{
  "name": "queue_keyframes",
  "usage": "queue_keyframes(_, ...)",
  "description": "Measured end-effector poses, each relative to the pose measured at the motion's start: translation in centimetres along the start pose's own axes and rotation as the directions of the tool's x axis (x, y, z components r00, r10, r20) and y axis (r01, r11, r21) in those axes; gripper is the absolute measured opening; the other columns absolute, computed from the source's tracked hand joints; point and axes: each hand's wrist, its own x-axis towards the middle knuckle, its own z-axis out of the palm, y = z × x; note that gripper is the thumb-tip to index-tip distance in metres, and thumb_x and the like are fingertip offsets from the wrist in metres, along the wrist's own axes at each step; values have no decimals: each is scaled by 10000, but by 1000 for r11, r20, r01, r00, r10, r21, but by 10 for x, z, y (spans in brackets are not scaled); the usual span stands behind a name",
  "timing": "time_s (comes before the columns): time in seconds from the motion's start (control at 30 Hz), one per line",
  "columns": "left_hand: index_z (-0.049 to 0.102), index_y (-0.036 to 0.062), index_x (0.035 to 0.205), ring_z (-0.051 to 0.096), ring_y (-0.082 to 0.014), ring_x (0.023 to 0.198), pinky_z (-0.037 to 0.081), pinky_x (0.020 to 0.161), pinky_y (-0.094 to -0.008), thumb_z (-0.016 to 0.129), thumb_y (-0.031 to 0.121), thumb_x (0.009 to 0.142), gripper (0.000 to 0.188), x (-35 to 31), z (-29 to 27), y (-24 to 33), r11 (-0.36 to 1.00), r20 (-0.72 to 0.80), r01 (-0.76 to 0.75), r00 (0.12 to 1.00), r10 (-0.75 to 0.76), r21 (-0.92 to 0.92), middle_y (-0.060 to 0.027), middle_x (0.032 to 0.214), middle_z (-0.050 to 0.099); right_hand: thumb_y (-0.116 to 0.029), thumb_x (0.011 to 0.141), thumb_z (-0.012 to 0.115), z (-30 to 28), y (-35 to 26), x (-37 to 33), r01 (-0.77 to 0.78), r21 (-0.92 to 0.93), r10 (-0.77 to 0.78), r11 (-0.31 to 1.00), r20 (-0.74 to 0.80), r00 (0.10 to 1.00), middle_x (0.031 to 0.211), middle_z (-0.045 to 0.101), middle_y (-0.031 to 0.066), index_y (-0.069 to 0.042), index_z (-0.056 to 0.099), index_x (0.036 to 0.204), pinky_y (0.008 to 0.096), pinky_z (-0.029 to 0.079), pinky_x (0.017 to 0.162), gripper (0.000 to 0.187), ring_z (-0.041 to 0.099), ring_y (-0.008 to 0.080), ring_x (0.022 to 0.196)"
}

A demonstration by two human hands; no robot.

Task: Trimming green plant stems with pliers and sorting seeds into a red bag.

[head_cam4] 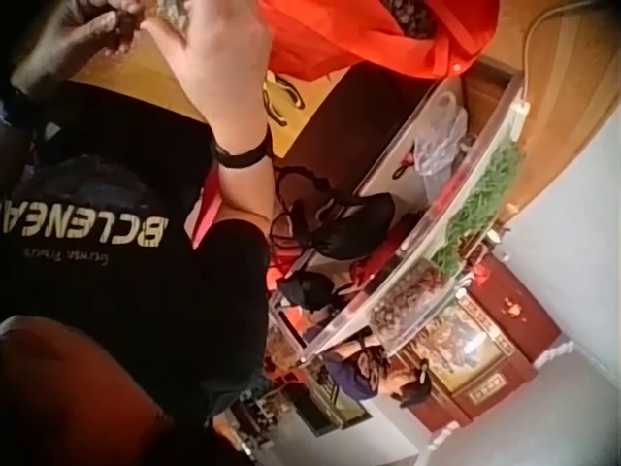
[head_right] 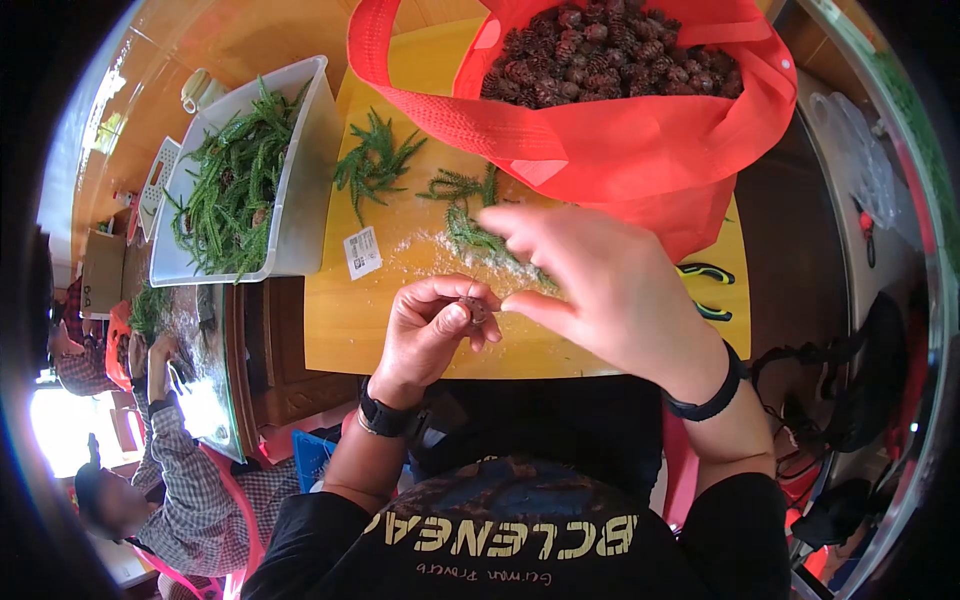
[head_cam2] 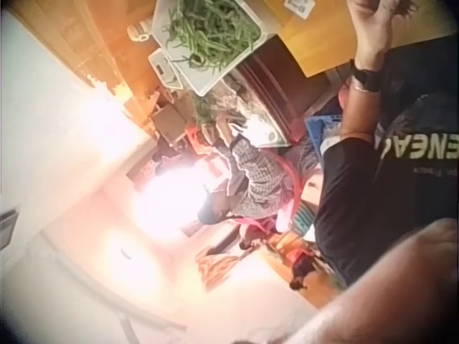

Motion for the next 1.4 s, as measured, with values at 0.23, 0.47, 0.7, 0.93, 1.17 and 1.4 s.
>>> queue_keyframes(0.23,600,-4,1103,654,-203,785,526,639,-278,593,138,897,251,0,3,-5,994,23,-37,999,40,-107,-156,1003,648,-3,775,687,38,30,-17,-131,631,138,764,38,990,951,633,72,-12,586,934,248,502,706,188,639,132,802)
queue_keyframes(0.47,623,-14,1078,625,-148,747,505,625,-244,612,119,883,236,-1,4,-2,997,38,-57,998,55,54,-101,933,639,15,818,632,43,29,-17,-241,793,170,560,175,970,1020,601,105,10,585,941,274,476,821,132,591,158,933)
queue_keyframes(0.7,626,-8,1075,614,-119,716,499,613,-232,616,115,880,231,-4,4,2,999,68,-4,998,1,52,-75,884,642,35,857,567,40,35,-18,-289,805,118,518,267,956,1058,614,92,27,587,1055,265,486,824,200,609,143,940)
queue_keyframes(0.93,625,-9,1058,616,-114,710,501,609,-222,616,119,882,218,-5,7,0,995,78,80,993,-85,63,-79,876,647,-17,864,588,38,35,-14,-56,655,-19,754,107,994,989,633,97,-1,601,908,268,486,764,49,609,147,855)
queue_keyframes(1.17,622,-9,1047,621,-120,728,507,616,-225,612,117,885,205,-5,4,-3,995,89,94,991,-96,28,-91,899,647,-54,832,651,46,31,-21,-178,800,158,573,105,982,928,652,122,-9,591,813,268,494,742,77,625,163,832)
queue_keyframes(1.4,625,-6,1031,623,-124,734,505,618,-225,612,118,885,191,-6,8,-1,995,82,95,992,-96,22,-93,902,647,-88,816,673,46,30,-21,-192,804,164,563,119,979,909,660,125,-8,586,798,273,499,716,120,639,174,829)
